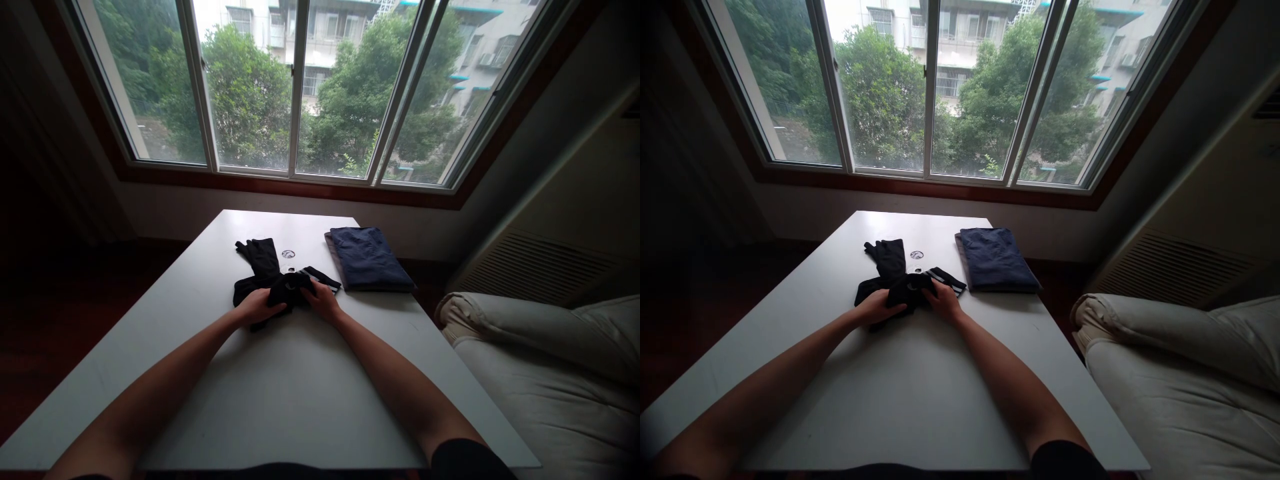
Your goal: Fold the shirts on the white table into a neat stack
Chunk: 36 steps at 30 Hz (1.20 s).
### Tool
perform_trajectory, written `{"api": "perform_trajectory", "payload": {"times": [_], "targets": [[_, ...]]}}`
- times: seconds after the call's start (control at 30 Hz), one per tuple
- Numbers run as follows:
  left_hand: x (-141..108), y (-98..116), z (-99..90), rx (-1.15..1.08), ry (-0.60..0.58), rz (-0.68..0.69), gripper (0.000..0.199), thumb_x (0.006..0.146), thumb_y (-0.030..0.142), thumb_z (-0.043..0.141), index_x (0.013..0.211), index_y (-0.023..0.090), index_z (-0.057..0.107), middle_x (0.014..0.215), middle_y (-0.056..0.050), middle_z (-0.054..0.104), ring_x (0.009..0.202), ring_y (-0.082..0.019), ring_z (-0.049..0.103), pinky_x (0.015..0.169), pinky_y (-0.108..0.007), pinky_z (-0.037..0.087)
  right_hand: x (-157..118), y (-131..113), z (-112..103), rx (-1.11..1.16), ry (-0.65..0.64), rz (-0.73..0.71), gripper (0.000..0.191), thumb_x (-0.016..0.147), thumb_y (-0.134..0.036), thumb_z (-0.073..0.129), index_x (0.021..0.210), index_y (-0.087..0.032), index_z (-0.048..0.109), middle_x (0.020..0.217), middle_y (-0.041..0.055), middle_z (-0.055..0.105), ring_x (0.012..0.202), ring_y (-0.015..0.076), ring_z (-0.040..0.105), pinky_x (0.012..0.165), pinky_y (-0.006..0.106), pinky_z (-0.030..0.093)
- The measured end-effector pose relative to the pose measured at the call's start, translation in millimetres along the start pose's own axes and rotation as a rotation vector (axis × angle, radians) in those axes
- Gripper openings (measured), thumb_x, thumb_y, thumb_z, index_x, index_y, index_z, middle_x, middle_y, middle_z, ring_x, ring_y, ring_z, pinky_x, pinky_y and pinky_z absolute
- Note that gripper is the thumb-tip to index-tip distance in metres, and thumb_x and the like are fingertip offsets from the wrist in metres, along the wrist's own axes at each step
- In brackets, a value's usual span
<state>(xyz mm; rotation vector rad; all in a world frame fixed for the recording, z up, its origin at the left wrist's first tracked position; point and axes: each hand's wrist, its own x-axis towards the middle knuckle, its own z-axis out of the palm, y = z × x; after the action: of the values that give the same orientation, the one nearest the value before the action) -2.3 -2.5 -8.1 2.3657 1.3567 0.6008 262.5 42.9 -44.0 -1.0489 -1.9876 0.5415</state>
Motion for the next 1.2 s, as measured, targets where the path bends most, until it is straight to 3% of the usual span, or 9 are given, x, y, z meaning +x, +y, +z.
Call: {"api": "perform_trajectory", "payload": {"times": [1.2], "targets": [[-0.7,2.4,-1.4,0.011,-0.005,-0.009,0.034,0.093,0.053,0.061,0.094,0.021,0.073,0.097,-0.007,0.076,0.087,-0.027,0.070,0.073,-0.032,0.049,-0.5,-2.9,-1.6,-0.047,-0.009,0.025,0.027,0.097,-0.044,0.060,0.106,-0.021,0.070,0.093,0.0053,0.075,0.079,0.0215,0.067,0.071,0.029,0.046]]}}
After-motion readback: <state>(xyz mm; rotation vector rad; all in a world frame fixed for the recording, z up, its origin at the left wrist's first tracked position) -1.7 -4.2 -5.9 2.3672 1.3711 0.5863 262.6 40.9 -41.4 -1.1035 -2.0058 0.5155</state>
